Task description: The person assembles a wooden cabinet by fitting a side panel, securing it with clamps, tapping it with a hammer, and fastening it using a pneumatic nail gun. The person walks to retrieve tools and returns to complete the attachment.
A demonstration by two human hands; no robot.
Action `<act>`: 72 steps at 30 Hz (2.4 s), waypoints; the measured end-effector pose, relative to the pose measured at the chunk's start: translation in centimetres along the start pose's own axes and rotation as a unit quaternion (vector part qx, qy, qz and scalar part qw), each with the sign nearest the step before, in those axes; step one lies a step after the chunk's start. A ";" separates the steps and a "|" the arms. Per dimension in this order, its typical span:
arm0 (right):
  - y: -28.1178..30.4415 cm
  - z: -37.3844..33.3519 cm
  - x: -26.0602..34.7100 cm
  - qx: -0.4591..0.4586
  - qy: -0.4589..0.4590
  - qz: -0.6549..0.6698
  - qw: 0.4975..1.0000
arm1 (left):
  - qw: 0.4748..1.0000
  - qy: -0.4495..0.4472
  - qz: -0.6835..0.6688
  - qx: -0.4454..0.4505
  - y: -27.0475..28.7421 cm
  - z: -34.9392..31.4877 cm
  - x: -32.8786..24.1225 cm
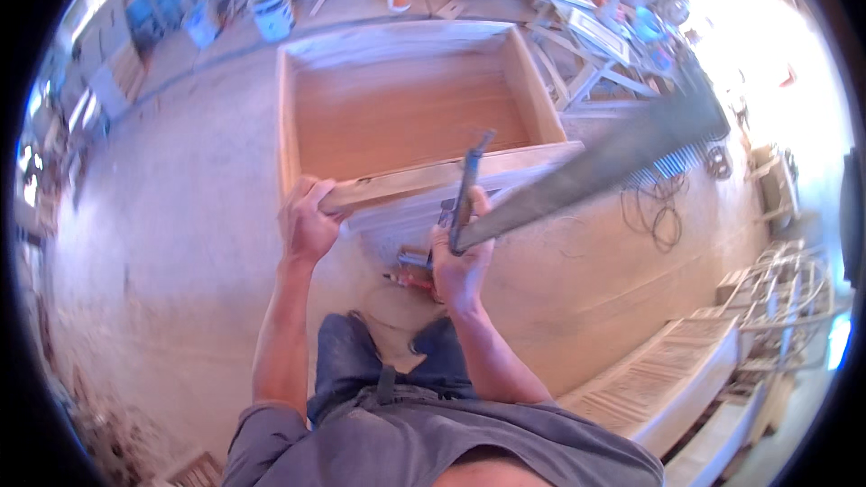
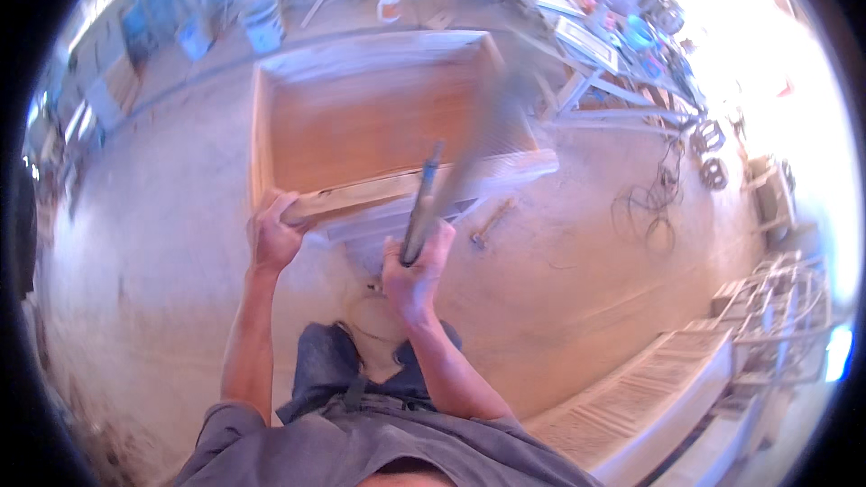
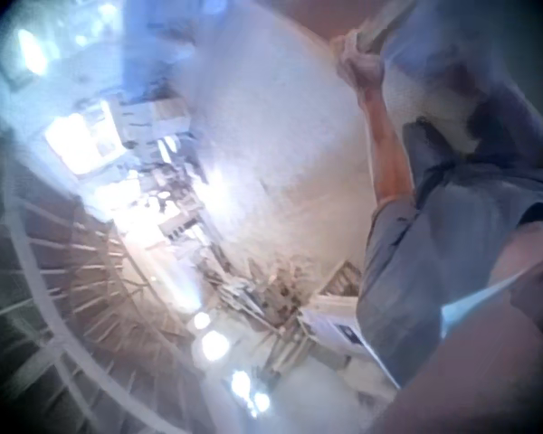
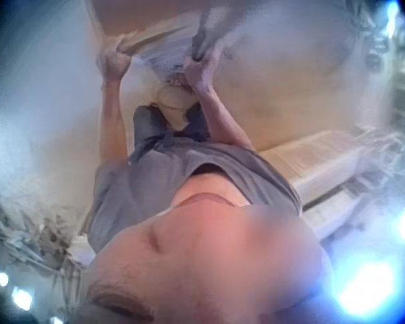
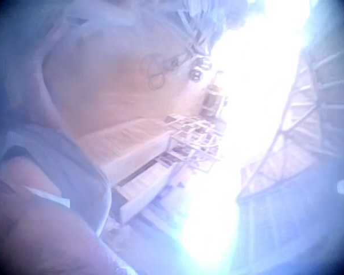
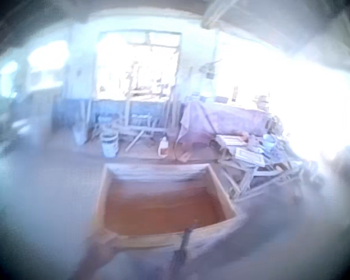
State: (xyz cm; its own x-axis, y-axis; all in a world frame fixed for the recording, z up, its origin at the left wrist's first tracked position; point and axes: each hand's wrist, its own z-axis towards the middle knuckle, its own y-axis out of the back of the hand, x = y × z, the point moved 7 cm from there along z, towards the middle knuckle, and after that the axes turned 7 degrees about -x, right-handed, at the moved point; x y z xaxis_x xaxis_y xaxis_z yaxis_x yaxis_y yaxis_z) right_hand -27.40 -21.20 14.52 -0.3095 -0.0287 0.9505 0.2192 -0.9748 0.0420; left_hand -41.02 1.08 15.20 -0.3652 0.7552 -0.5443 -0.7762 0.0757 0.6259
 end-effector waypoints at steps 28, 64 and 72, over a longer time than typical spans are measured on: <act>4.7 -7.3 3.6 0.001 -0.154 -0.202 0.967 | 0.969 0.007 -0.124 0.212 4.2 -5.7 -0.5; 3.1 -7.0 3.8 -0.008 -0.091 -0.214 0.973 | 0.704 0.067 -0.218 0.672 -13.0 -2.2 -1.3; 3.7 -8.1 3.5 -0.051 -0.110 -0.209 0.971 | 0.761 0.051 -0.276 0.585 -19.6 -2.8 -6.2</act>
State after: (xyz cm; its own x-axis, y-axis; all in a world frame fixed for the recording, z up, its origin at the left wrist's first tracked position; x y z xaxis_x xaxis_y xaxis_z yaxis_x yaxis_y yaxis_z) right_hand -35.14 -26.70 15.50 -0.1453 0.4100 0.9005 0.0218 -0.9086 0.4172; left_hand -24.94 -6.89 4.74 -0.2338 0.3474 -0.9081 0.1416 0.9362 0.3217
